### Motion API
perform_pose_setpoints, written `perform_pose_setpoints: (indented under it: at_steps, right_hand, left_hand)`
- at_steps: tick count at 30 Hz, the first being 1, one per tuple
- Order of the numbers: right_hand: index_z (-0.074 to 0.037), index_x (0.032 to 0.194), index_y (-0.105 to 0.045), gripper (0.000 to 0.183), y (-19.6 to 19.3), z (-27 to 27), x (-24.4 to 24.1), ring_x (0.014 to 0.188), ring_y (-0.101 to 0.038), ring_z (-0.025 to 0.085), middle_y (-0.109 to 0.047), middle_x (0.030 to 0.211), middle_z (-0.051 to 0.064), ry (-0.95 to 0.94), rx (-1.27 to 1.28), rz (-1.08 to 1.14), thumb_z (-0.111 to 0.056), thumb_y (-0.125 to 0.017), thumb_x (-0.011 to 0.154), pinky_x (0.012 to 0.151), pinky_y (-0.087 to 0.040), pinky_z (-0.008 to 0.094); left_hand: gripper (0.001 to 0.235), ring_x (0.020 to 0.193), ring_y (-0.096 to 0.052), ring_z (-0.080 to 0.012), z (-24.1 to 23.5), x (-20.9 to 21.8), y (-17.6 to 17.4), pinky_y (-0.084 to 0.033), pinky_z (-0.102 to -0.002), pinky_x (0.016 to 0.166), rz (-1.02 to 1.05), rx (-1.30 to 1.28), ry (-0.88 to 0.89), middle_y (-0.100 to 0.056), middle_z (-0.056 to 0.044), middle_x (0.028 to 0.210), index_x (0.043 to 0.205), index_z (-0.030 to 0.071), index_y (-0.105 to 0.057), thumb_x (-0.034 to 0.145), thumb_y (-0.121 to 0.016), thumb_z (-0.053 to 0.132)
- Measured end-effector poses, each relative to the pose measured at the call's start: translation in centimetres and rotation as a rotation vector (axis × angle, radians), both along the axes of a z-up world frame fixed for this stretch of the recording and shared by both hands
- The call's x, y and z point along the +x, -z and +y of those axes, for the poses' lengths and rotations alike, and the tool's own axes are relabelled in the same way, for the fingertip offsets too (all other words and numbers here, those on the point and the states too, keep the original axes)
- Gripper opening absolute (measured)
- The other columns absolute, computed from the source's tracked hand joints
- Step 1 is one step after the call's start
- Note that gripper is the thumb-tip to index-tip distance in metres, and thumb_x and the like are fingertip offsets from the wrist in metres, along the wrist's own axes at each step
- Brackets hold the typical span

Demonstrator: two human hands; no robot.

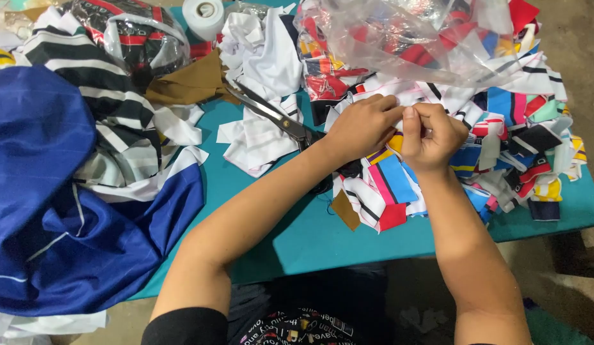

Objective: Trimming and sorting small fabric pieces using fabric shears in a production environment.

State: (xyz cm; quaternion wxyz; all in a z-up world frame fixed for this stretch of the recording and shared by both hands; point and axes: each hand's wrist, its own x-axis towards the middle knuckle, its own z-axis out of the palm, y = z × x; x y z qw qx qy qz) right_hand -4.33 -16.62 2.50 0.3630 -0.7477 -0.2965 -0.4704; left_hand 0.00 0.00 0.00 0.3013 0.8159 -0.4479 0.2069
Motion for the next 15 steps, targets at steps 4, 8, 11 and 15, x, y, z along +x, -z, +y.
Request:
perform_pose_setpoints:
  at_steps: [4,8,11,15]
  right_hand:
    - [0.001,0.08,-0.069,0.022,-1.0,0.7,-0.3,0.037,-0.048,0.02,-0.04,0.042,-0.004,-0.009,-0.017,0.045,0.002,-0.069,0.102,0.048,-0.045,0.029]
    - [-0.001,0.079,-0.069,0.025,-1.3,1.5,-0.7,0.037,-0.049,0.019,-0.041,0.041,-0.003,-0.025,-0.065,0.107,0.001,-0.07,0.104,0.046,-0.044,0.027]
    - [-0.004,0.085,-0.071,0.018,-1.2,2.1,-0.4,0.039,-0.052,0.018,-0.047,0.044,-0.002,-0.028,-0.118,0.191,-0.001,-0.072,0.102,0.046,-0.043,0.025]
    - [-0.001,0.102,-0.069,0.014,-2.1,3.5,-0.8,0.043,-0.055,0.022,-0.055,0.054,0.004,-0.032,-0.265,0.377,0.005,-0.074,0.091,0.046,-0.044,0.031]
  left_hand:
    - [0.018,0.076,-0.073,-0.0282,2.6,-1.1,-2.0,-0.06,-0.042,0.065,0.051,-0.104,-0.054,-0.072,-0.007,0.082,0.102,0.013,-0.07,0.088,-0.073,0.023]
    - [0.02,0.065,-0.072,-0.0334,5.8,-1.6,-1.1,-0.057,-0.045,0.056,0.103,-0.149,-0.21,-0.068,-0.008,0.068,0.101,0.013,-0.063,0.104,-0.052,0.03]
    - [0.014,0.073,-0.07,-0.0409,8.8,-2.3,-1.9,-0.056,-0.051,0.061,0.208,-0.17,-0.227,-0.067,-0.015,0.074,0.11,0.013,-0.055,0.1,-0.055,0.022]
    - [0.031,0.106,-0.066,-0.0471,12.1,-3.8,-3.4,-0.056,-0.054,0.087,0.348,-0.287,-0.136,-0.068,-0.02,0.105,0.121,0.013,-0.053,0.092,-0.065,0.012]
